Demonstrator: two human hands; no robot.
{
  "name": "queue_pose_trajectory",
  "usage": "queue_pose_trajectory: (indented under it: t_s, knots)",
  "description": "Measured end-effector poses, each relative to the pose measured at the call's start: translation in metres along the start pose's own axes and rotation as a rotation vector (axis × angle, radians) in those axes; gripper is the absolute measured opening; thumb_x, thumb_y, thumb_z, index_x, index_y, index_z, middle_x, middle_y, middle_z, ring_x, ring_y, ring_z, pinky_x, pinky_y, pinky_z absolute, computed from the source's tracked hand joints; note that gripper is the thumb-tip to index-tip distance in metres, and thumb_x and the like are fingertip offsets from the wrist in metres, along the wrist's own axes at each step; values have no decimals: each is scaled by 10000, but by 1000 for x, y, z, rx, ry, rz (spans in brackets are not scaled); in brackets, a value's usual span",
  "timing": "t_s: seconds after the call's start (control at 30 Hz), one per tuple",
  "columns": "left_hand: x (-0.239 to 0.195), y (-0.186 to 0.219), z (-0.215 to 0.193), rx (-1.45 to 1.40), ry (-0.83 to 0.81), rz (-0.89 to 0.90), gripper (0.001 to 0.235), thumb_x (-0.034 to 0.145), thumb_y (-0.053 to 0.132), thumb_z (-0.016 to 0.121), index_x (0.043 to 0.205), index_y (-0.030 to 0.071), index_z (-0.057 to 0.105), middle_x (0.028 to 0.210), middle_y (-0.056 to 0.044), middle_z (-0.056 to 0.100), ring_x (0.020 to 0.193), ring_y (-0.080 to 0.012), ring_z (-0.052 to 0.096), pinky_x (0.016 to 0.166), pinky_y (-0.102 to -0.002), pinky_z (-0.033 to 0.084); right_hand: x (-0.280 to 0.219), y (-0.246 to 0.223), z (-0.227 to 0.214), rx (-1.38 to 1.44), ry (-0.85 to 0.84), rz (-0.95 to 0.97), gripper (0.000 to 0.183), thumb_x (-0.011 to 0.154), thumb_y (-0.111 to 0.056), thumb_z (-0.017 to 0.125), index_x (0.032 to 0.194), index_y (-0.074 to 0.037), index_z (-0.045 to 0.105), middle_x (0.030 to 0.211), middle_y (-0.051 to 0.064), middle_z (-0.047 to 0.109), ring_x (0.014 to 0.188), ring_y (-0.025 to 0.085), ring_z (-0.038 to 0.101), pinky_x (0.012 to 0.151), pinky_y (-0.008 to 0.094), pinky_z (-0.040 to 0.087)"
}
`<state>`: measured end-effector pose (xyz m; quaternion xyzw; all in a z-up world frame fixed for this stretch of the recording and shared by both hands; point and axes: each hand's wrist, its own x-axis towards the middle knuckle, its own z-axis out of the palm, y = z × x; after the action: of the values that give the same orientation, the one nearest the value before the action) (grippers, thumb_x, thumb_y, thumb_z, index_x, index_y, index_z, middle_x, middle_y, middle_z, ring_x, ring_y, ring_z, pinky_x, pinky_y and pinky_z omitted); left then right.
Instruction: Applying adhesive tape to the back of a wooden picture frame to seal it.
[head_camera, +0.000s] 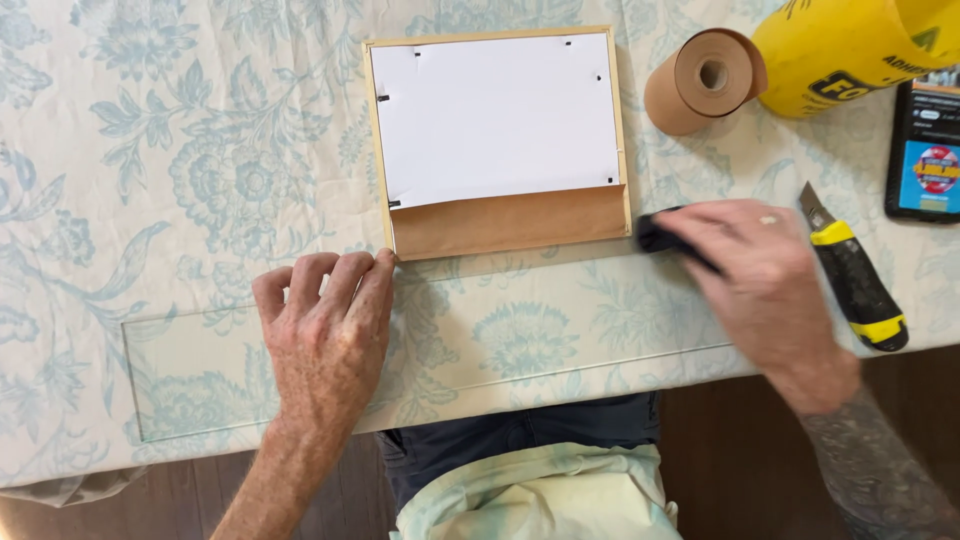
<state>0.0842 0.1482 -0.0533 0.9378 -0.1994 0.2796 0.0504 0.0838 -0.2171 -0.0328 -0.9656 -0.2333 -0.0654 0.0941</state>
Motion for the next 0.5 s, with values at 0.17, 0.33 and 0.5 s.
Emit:
queue_pose_trajectory:
  t_s: [0.17, 0.33, 0.5]
  knots:
    - [0, 0, 0, -40, 4, -17, 159, 987, -8, 780, 1015, 137, 722, 920, 41, 667, 866, -199, 624, 797, -369, 387, 0, -3, 7, 115, 86, -4, 429, 883, 28, 800, 1299, 8, 699, 1275, 202, 730, 1188, 331, 694, 1134, 499, 506]
    - [-1, 0, -1, -46, -12, -29, 165, 970, -22, 765, 1040, 125, 731, 942, 33, 678, 883, -200, 624, 801, -375, 394, 16, -22, 0, 47, 65, -156, 321, 980, 39, 689, 1298, 1, 703, 1281, 138, 699, 1169, 331, 644, 999, 459, 487]
    - [1, 2, 0, -100, 2, -64, 127, 1003, -30, 696, 1021, 95, 704, 952, 10, 650, 863, -204, 602, 795, -373, 397, 30, -39, 0, -12, 74, -198, 281, 1002, 88, 661, 1274, 35, 710, 1236, 159, 707, 1137, 344, 659, 969, 462, 519]
